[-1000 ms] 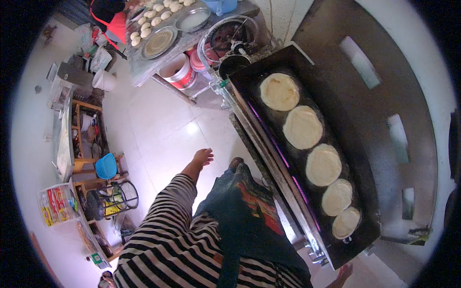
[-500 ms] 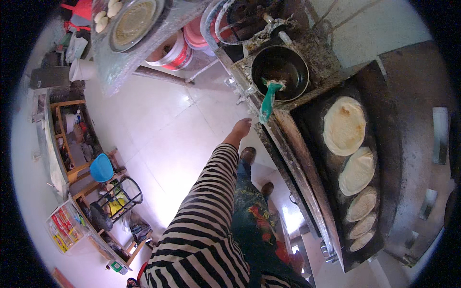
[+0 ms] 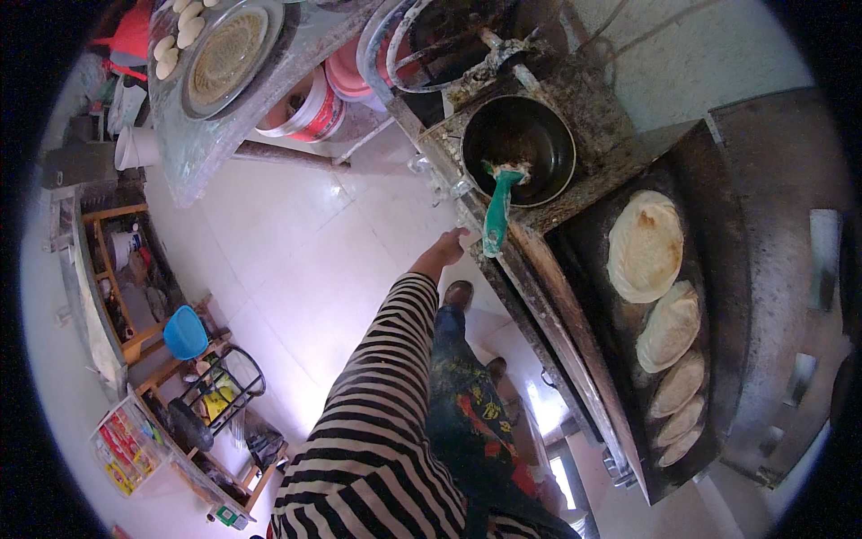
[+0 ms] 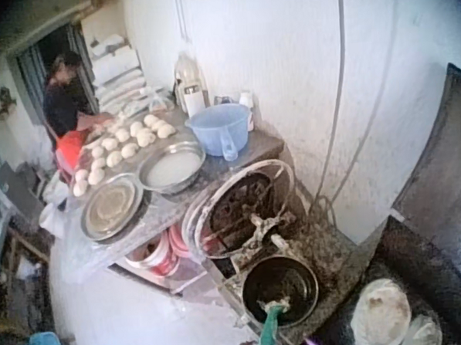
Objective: The person flattens dough balls on a floured tray and places them onto a hot griddle. They use a brush to apply oil to the cooking flatbreads and flip them with a spatula. The person repeats this process for multiple dough pieces while another person works nearby.
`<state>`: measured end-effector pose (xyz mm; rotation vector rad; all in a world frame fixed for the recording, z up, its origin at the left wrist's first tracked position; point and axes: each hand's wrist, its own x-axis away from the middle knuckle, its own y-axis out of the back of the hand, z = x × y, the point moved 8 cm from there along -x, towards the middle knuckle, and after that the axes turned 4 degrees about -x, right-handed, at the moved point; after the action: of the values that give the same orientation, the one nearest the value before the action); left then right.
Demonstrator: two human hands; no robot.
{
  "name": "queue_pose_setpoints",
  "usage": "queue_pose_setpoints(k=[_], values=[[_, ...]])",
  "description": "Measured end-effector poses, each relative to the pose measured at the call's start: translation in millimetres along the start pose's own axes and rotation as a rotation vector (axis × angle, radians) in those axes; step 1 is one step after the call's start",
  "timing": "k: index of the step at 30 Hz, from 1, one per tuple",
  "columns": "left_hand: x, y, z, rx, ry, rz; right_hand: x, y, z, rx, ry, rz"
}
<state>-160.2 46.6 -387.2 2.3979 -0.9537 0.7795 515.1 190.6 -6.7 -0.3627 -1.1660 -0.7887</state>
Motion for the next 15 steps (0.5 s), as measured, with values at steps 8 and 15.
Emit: queue_pose_setpoints(k=[8,15], values=[[91,84,-124,0.962,0.258,-0.157,1,0,30,0.024,-0.025,-0.260],[108,124,-177,0.717,0.097,-0.290,-30,-21,22,-0.010,-0.111,-0.106]])
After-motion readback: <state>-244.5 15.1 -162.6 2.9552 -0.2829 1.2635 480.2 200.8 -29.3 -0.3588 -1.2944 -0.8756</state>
